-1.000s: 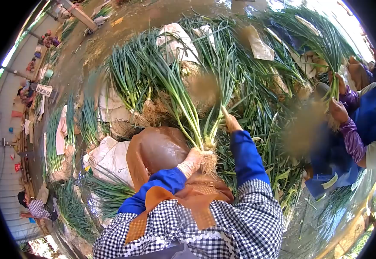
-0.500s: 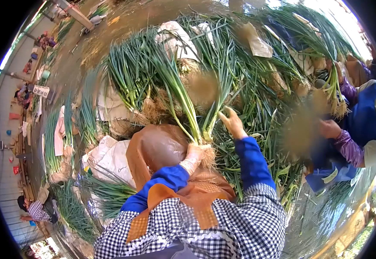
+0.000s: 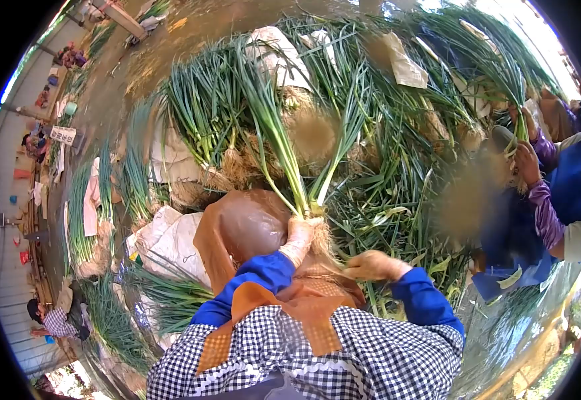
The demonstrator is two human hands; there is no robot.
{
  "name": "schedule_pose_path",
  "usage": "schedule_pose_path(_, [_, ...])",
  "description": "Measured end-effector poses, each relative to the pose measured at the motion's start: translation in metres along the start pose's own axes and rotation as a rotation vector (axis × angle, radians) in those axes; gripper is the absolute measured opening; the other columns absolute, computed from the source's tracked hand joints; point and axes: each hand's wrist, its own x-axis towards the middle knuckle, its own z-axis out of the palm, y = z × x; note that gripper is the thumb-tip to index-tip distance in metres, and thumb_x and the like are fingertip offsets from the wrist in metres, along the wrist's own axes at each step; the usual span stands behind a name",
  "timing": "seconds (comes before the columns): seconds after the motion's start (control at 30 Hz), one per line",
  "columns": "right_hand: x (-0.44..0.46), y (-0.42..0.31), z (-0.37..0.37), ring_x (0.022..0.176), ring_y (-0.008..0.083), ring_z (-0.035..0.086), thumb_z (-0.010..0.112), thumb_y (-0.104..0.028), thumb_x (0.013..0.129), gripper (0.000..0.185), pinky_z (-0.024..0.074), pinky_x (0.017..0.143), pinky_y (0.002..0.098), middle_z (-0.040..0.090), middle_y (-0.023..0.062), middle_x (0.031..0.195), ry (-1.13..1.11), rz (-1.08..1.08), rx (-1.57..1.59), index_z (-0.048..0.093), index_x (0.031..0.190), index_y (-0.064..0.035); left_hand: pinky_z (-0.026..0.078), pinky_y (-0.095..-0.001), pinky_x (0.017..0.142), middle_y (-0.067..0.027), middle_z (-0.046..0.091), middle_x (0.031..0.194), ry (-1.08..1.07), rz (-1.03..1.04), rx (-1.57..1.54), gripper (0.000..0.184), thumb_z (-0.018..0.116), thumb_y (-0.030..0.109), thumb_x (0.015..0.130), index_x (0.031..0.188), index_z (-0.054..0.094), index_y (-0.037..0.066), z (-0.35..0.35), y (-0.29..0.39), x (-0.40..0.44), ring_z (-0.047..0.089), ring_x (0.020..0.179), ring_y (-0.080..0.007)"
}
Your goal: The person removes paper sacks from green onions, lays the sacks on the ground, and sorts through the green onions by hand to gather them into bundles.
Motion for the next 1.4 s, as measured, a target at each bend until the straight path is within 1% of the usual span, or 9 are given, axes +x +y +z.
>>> schedule_pose_path(0.1, [0.0, 0.027, -0.027, 0.086, 0.0274, 0.061, 0.056, -0.049, 0.08, 0.046, 0.0479, 0.075, 0.0377, 0.063, 0.0138, 0.095, -0.167, 0.57, -0.64, 0.06, 0.101, -0.0085, 0.044, -0.0286, 0.045, -0.0042, 0.057, 0.066, -0.001, 0.057, 0.158, 0.015, 0.067, -0.002, 0.066, 0.076, 0.057, 0.002, 0.002, 0.003, -0.003, 0.052, 0.05, -0.0138])
schedule_pose_path(0.23, [0.066, -0.05, -0.063, 0.081, 0.0285, 0.061, 0.063, -0.048, 0.074, 0.048, 0.0479, 0.069, 0.0361, 0.062, 0.014, 0.088, 0.753, 0.05, -0.066, 0.059, 0.101, -0.0095, 0.045, -0.0278, 0.051, -0.0042, 0.059, 0.071, -0.012, 0.032, 0.257, 0.017, 0.065, -0.001, 0.067, 0.083, 0.059, 0.001, 0.003, 0.012, -0.009, 0.053, 0.058, -0.0133])
schedule_pose_path(0.5, [0.051, -0.049, -0.043, 0.057, 0.0125, 0.049, 0.053, -0.021, 0.086, 0.02, 0.0404, 0.053, 0.0264, 0.053, 0.004, 0.066, 0.44, -0.219, 0.471, 0.061, 0.088, -0.0029, 0.045, -0.026, 0.051, -0.0034, 0.058, 0.075, -0.041, -0.069, -0.114, 0.01, 0.057, 0.009, 0.084, 0.091, 0.059, 0.002, -0.003, 0.027, -0.012, 0.053, 0.059, -0.0132])
schedule_pose_path(0.53, [0.037, -0.034, -0.039, 0.058, 0.0088, 0.049, 0.052, -0.021, 0.087, 0.021, 0.0396, 0.051, 0.0251, 0.053, 0.0022, 0.066, 0.548, -0.599, -0.079, 0.061, 0.086, -0.0023, 0.045, -0.0257, 0.05, -0.0039, 0.059, 0.075, -0.024, -0.087, -0.11, 0.01, 0.058, 0.008, 0.083, 0.091, 0.06, 0.002, -0.007, 0.012, 0.001, 0.053, 0.059, -0.013])
schedule_pose_path(0.73, [-0.15, 0.051, -0.042, 0.072, 0.0165, 0.063, 0.053, -0.019, 0.082, 0.019, 0.0426, 0.05, 0.0222, 0.064, 0.0085, 0.074, 0.634, 0.0, 1.126, 0.059, 0.075, -0.002, 0.05, -0.027, 0.055, -0.0072, 0.063, 0.079, -0.097, -0.278, -0.339, 0.018, 0.057, 0.003, 0.08, 0.097, 0.061, -0.003, -0.016, 0.022, 0.009, 0.059, 0.063, -0.0172])
schedule_pose_path(0.9, [-0.109, 0.061, -0.023, 0.087, 0.0282, 0.061, 0.054, -0.03, 0.084, 0.03, 0.0487, 0.077, 0.0373, 0.063, 0.0134, 0.098, 0.135, 0.871, -0.378, 0.063, 0.103, -0.0077, 0.052, -0.0351, 0.066, -0.0103, 0.061, 0.085, -0.402, -0.551, -0.61, 0.027, 0.048, 0.009, 0.085, 0.109, 0.054, -0.004, -0.023, 0.039, 0.006, 0.06, 0.071, -0.0231])
schedule_pose_path(0.97, [-0.053, 0.027, -0.035, 0.093, 0.0277, 0.06, 0.053, -0.037, 0.082, 0.036, 0.0474, 0.08, 0.0344, 0.063, 0.0113, 0.103, 0.646, 0.308, -0.13, 0.062, 0.107, -0.0122, 0.052, -0.0379, 0.072, -0.0118, 0.06, 0.09, -0.429, -0.544, -0.622, 0.03, 0.048, 0.009, 0.085, 0.112, 0.051, -0.004, -0.021, 0.056, -0.003, 0.06, 0.077, -0.0249])
schedule_pose_path(1.17, [0.114, -0.025, -0.082, 0.064, 0.008, 0.051, 0.038, -0.047, 0.092, 0.053, 0.0364, 0.054, 0.0219, 0.059, 0.0014, 0.086, 0.595, -0.184, 1.335, 0.05, 0.119, -0.0035, 0.054, -0.0319, 0.067, -0.0113, 0.061, 0.088, -0.541, -0.42, -0.675, 0.029, 0.05, 0.012, 0.086, 0.109, 0.052, -0.004, -0.036, 0.081, -0.028, 0.062, 0.077, -0.0208])
schedule_pose_path(1.4, [0.167, -0.072, -0.109, 0.067, 0.0084, 0.052, 0.057, -0.03, 0.086, 0.031, 0.0437, 0.061, 0.0247, 0.061, 0.0017, 0.075, 0.899, -0.227, 0.923, 0.063, 0.093, -0.0005, 0.054, -0.0352, 0.07, -0.0145, 0.062, 0.092, -0.538, -0.452, -0.571, 0.032, 0.051, 0.011, 0.082, 0.109, 0.052, -0.005, -0.051, 0.095, -0.04, 0.062, 0.078, -0.023])
